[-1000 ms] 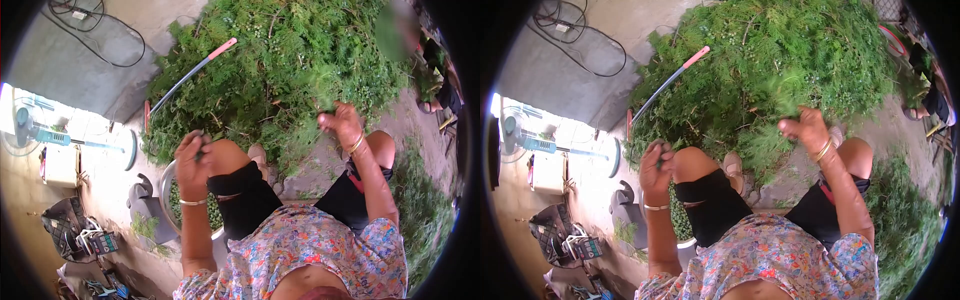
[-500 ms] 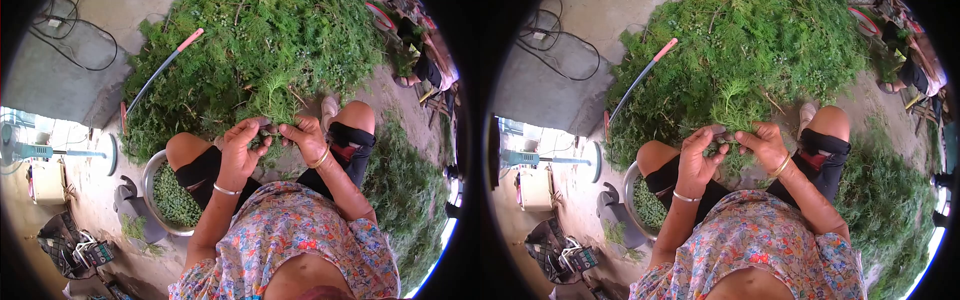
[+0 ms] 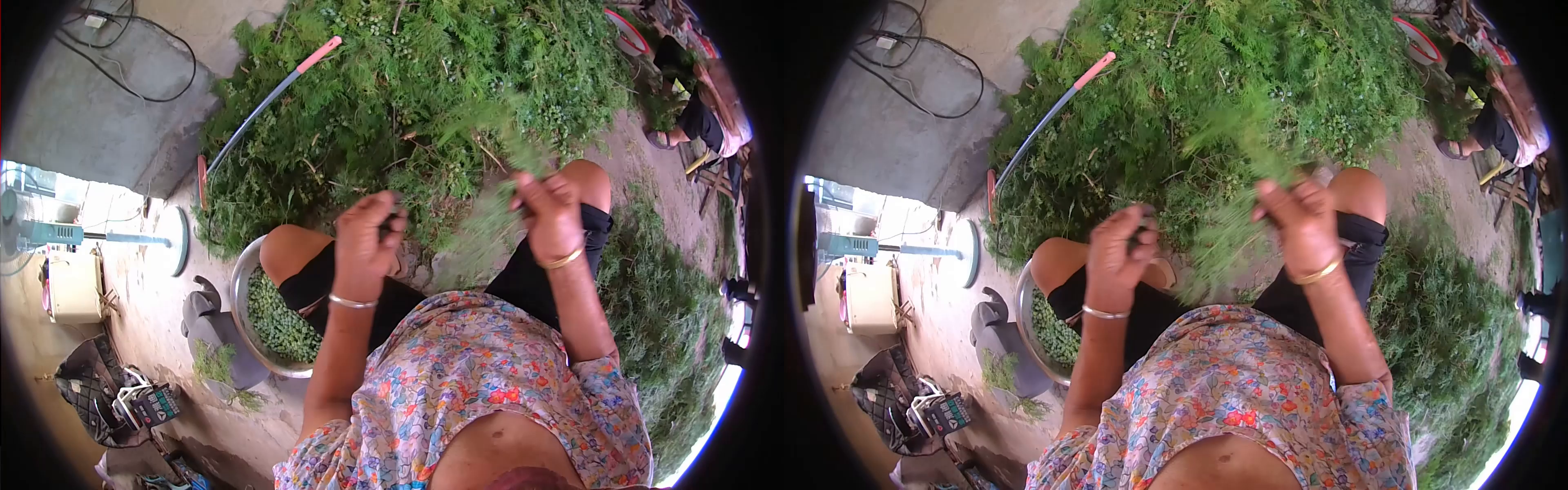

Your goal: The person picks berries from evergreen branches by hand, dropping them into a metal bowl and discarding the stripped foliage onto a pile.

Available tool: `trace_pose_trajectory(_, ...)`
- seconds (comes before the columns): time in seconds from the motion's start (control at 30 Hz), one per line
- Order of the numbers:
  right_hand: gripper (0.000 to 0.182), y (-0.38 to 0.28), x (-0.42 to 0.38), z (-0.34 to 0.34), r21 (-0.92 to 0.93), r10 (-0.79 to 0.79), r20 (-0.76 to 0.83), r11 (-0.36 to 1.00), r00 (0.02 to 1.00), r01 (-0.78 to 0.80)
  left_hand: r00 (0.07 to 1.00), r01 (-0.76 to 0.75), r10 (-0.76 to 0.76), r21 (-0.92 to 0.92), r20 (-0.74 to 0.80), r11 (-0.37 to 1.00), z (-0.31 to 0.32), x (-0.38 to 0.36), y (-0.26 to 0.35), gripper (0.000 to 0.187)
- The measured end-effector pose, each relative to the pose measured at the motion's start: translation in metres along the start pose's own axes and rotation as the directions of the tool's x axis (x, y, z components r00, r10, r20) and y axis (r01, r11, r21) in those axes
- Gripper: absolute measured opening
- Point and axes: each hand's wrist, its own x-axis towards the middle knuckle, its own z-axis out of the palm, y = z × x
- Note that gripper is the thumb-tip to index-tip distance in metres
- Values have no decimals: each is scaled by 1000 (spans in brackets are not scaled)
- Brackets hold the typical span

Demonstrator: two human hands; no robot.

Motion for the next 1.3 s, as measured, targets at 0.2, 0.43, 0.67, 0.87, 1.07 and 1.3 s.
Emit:
trace_pose_trajectory(0.2,11,-55,-2,-139,-416,-455,-425,866,783,278,905,-388,394,70,-161,919,-102,-36,107,15)
trace_pose_trajectory(0.43,31,10,-86,-496,-957,-330,-216,-117,919,-267,727,24,455,681,-514,732,-267,-87,100,22)
trace_pose_trajectory(0.67,41,-12,-68,-386,-856,-405,-512,158,758,-493,547,494,802,866,-239,-78,-252,-71,112,42)
trace_pose_trajectory(0.87,38,-44,53,-176,-939,-481,-215,341,850,-45,785,-19,619,999,-2,27,-131,27,114,36)
trace_pose_trajectory(1.07,32,-5,143,-64,-893,-395,81,380,915,243,932,-310,91,901,351,-302,-61,145,12,41)
trace_pose_trajectory(1.3,28,32,183,-37,-901,-235,87,395,968,177,982,-50,-174,994,66,95,-66,240,-62,41)
